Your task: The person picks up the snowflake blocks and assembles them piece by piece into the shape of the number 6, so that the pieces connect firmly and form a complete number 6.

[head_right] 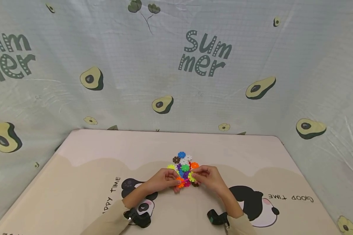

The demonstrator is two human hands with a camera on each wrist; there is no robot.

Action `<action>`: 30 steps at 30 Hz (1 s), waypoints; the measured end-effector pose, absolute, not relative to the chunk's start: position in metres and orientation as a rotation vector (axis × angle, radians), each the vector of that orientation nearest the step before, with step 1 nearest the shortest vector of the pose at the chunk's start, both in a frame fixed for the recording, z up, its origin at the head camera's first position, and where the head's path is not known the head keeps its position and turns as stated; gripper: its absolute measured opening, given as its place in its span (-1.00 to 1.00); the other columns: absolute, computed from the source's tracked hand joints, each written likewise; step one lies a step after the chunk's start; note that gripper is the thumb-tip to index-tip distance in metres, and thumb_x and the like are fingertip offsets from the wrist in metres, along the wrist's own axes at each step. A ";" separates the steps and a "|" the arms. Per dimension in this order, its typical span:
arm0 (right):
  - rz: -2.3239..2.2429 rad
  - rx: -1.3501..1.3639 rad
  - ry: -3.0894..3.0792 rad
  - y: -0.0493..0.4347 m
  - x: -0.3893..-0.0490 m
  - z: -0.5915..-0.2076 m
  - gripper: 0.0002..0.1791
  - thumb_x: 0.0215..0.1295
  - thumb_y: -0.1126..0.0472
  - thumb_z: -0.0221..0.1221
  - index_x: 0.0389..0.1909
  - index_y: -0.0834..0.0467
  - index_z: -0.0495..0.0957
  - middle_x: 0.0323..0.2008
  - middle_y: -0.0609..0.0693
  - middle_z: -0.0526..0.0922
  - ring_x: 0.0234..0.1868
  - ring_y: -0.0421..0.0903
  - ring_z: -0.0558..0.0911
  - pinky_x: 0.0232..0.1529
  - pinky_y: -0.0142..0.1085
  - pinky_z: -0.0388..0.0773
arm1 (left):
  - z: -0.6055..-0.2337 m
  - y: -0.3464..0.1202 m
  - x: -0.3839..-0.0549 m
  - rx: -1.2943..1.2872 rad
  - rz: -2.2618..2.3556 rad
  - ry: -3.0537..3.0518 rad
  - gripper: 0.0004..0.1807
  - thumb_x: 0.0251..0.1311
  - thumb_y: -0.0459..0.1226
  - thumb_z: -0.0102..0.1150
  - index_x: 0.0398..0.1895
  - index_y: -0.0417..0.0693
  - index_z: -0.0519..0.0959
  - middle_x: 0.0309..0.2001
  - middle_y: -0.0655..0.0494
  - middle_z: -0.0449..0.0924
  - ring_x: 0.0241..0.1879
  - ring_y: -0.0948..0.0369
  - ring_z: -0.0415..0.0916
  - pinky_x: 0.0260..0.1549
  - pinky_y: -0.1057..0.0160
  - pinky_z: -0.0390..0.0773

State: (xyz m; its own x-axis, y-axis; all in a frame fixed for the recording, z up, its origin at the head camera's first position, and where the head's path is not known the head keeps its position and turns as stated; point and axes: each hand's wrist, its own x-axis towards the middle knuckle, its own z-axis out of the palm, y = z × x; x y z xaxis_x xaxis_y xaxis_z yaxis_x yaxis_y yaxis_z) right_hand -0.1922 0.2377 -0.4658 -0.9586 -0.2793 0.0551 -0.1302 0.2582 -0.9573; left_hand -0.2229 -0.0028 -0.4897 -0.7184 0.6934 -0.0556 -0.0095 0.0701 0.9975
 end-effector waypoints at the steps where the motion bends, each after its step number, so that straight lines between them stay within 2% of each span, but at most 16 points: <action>1: -1.808 -0.391 2.390 0.237 -0.192 -0.466 -0.75 0.29 0.35 0.23 -0.15 0.51 0.58 -0.33 0.21 0.67 -0.48 -0.23 0.61 -0.38 -0.40 0.58 | -0.489 -0.003 -0.223 0.687 1.701 1.817 -0.89 0.30 -0.43 0.15 -0.23 -0.38 0.48 -0.41 -0.26 0.67 -0.49 0.20 0.69 -0.26 0.27 0.65; 8: -1.819 -0.280 2.416 0.231 -0.193 -0.466 -0.72 0.27 0.31 0.26 -0.15 0.49 0.59 -0.29 0.24 0.68 -0.46 -0.25 0.63 -0.38 -0.42 0.57 | -0.488 -0.004 -0.225 0.697 1.730 1.781 -0.87 0.31 -0.43 0.14 -0.22 -0.40 0.47 -0.39 -0.31 0.67 -0.50 0.24 0.68 -0.25 0.28 0.64; 12: -1.826 -0.244 2.390 0.233 -0.193 -0.466 -0.69 0.28 0.29 0.26 -0.12 0.49 0.59 -0.28 0.22 0.69 -0.46 -0.24 0.63 -0.35 -0.41 0.58 | -0.489 -0.002 -0.224 0.632 1.746 1.751 -0.89 0.31 -0.41 0.14 -0.23 -0.34 0.48 -0.41 -0.22 0.68 -0.51 0.26 0.65 -0.23 0.26 0.64; 15: -1.846 -0.304 2.328 0.236 -0.195 -0.467 -0.67 0.31 0.29 0.23 -0.09 0.52 0.56 -0.33 0.10 0.69 -0.49 -0.24 0.61 -0.35 -0.40 0.58 | -0.489 -0.002 -0.222 0.602 1.741 1.731 -0.89 0.32 -0.39 0.14 -0.23 -0.31 0.48 -0.44 -0.11 0.68 -0.51 0.25 0.64 -0.22 0.25 0.64; 19: -1.868 -0.359 2.234 0.238 -0.196 -0.471 -0.64 0.35 0.29 0.20 -0.04 0.55 0.52 -0.38 -0.07 0.67 -0.50 -0.26 0.60 -0.38 -0.40 0.59 | -0.489 -0.001 -0.221 0.621 1.730 1.719 -0.88 0.35 -0.37 0.10 -0.23 -0.31 0.48 -0.48 0.09 0.63 -0.55 0.28 0.57 -0.34 0.34 0.62; 22: -1.863 -0.365 2.182 0.238 -0.196 -0.472 -0.63 0.36 0.28 0.18 0.01 0.54 0.52 -0.38 -0.09 0.67 -0.49 -0.26 0.60 -0.36 -0.40 0.59 | -0.488 -0.001 -0.221 0.648 1.716 1.744 -0.83 0.38 -0.34 0.07 -0.23 -0.35 0.48 -0.53 0.17 0.55 -0.59 0.33 0.47 -0.47 0.42 0.52; 25: -1.843 -0.404 2.151 0.237 -0.196 -0.471 -0.62 0.38 0.29 0.15 0.04 0.53 0.51 -0.40 -0.09 0.65 -0.49 -0.26 0.58 -0.35 -0.40 0.58 | -0.486 -0.001 -0.221 0.664 1.700 1.771 -0.79 0.40 -0.32 0.06 -0.22 -0.38 0.48 -0.56 0.20 0.49 -0.62 0.35 0.36 -0.55 0.46 0.41; 30: -1.813 -0.498 2.126 0.234 -0.194 -0.470 -0.64 0.38 0.32 0.14 0.05 0.53 0.51 -0.40 -0.10 0.62 -0.48 -0.25 0.56 -0.35 -0.40 0.57 | -0.486 -0.001 -0.220 0.675 1.696 1.775 -0.76 0.41 -0.32 0.05 -0.17 -0.43 0.47 -0.54 0.20 0.46 -0.62 0.33 0.30 -0.56 0.47 0.37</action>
State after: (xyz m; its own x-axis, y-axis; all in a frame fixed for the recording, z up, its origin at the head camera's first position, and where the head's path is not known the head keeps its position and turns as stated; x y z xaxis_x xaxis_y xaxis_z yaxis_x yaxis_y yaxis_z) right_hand -0.1945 0.2342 -0.4697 -0.8941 -0.4478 -0.0048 -0.0660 0.1425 -0.9876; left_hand -0.2205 -0.0006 -0.4860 -0.6996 0.7112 -0.0686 -0.0359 0.0609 0.9975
